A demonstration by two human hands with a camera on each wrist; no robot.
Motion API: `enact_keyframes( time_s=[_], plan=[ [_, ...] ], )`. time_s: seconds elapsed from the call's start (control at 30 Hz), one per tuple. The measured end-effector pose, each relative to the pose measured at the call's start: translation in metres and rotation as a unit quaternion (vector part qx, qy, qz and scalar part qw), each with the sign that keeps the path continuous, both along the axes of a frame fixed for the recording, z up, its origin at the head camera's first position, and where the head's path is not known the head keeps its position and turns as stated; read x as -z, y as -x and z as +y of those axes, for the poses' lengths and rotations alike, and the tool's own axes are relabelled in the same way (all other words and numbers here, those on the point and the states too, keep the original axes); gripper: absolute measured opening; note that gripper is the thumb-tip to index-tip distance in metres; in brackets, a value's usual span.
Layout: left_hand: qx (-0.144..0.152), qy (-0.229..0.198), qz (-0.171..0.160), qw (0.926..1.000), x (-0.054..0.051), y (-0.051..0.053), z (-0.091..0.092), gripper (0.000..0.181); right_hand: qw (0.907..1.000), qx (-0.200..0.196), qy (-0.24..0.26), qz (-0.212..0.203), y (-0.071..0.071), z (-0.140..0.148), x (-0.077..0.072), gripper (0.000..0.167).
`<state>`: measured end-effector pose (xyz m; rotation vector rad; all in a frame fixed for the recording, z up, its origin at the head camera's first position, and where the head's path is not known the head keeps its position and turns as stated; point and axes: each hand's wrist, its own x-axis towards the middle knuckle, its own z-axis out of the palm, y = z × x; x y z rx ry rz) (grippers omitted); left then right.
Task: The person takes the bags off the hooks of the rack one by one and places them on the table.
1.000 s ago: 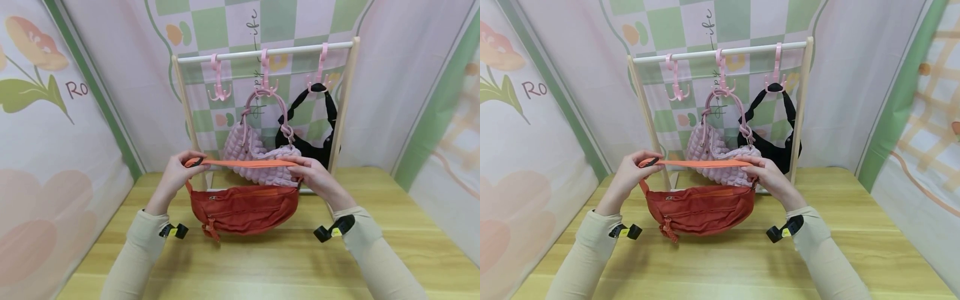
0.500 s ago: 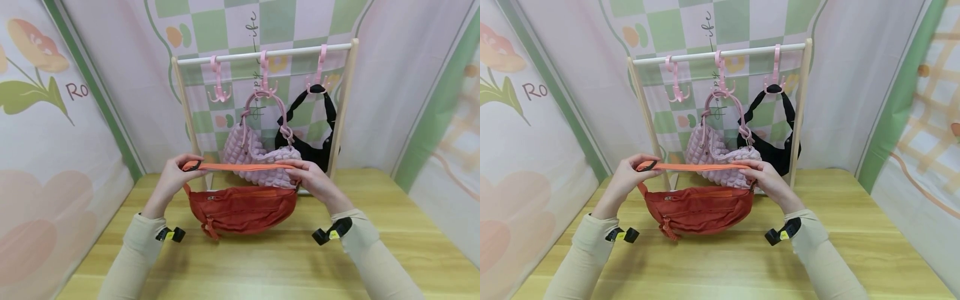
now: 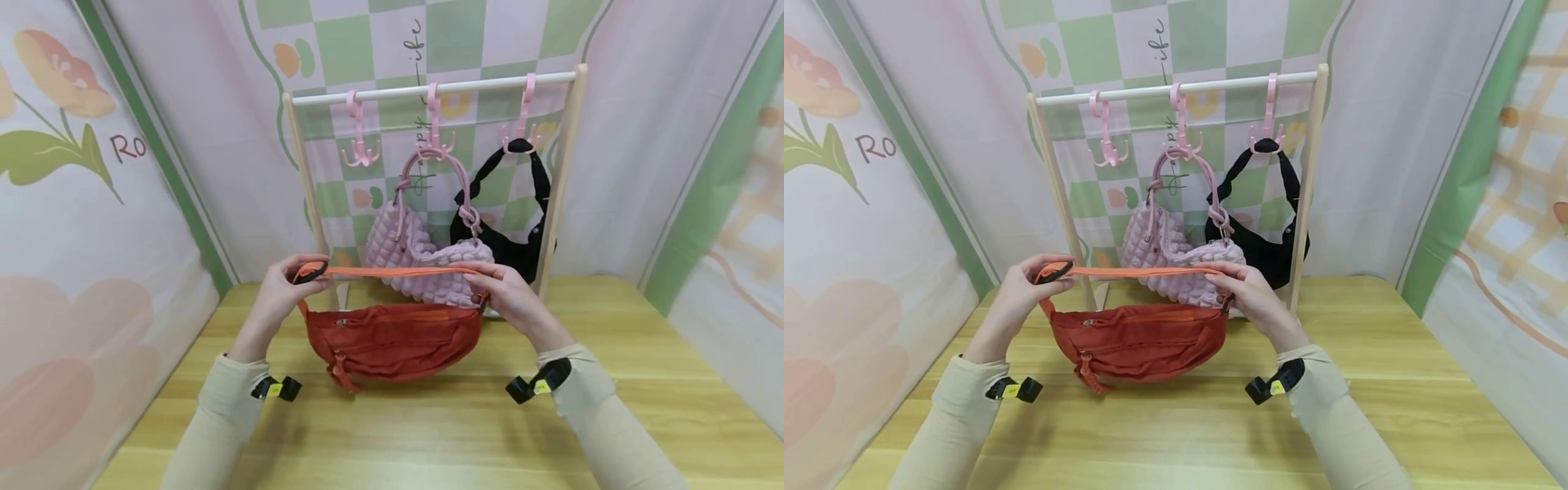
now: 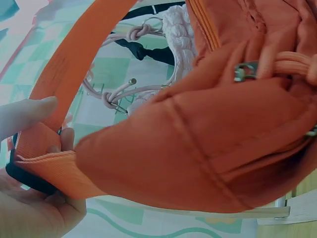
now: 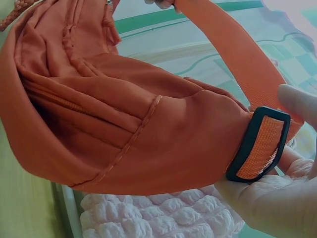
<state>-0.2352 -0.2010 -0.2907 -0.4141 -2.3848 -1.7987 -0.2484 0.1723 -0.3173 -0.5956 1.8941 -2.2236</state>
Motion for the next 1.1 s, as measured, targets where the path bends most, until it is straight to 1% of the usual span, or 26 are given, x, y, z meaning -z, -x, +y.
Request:
enact_keyframes(
  time_s=[0.1,0.2,0.33,0.47,0.6,0.77,0.93,1.0,1.1],
  plan=[
    [-0.002,-0.001,0.010,0.9999,0.001,0.000,-0.003,0.045,0.9998,0.010,0.014,-0.009,0.000,0.000,0.001,0.025],
    [-0.004,-0.009,0.013,0.9999,0.003,0.001,-0.006,0.046,0.9997,0.012,0.020,-0.010,0.001,0.000,0.003,0.024],
    [-0.003,-0.025,0.010,0.9996,0.006,0.002,-0.010,0.046,0.9998,0.010,0.017,-0.008,0.002,-0.001,0.004,0.024],
    [-0.006,-0.028,0.013,0.9995,0.007,0.002,-0.013,0.048,0.9997,0.012,0.006,-0.022,0.001,-0.002,0.004,0.024],
    [-0.013,-0.025,0.013,0.9995,0.007,0.001,-0.016,0.048,0.9995,0.009,-0.001,-0.031,0.002,-0.003,0.005,0.024],
    [-0.023,-0.023,0.006,0.9995,0.008,0.000,-0.022,0.045,0.9996,-0.007,-0.010,-0.027,0.005,-0.005,0.007,0.029],
    [-0.029,-0.017,0.011,0.9994,0.011,0.000,-0.025,0.044,0.9995,-0.011,-0.011,-0.028,0.005,-0.006,0.008,0.034],
    [-0.034,-0.010,0.013,0.9993,0.012,-0.001,-0.027,0.044,0.9994,-0.010,-0.012,-0.030,0.004,-0.007,0.008,0.035],
    [-0.046,-0.003,0.008,0.9989,0.014,-0.001,-0.029,0.045,0.9993,-0.010,-0.013,-0.032,0.004,-0.008,0.009,0.036]
  ],
)
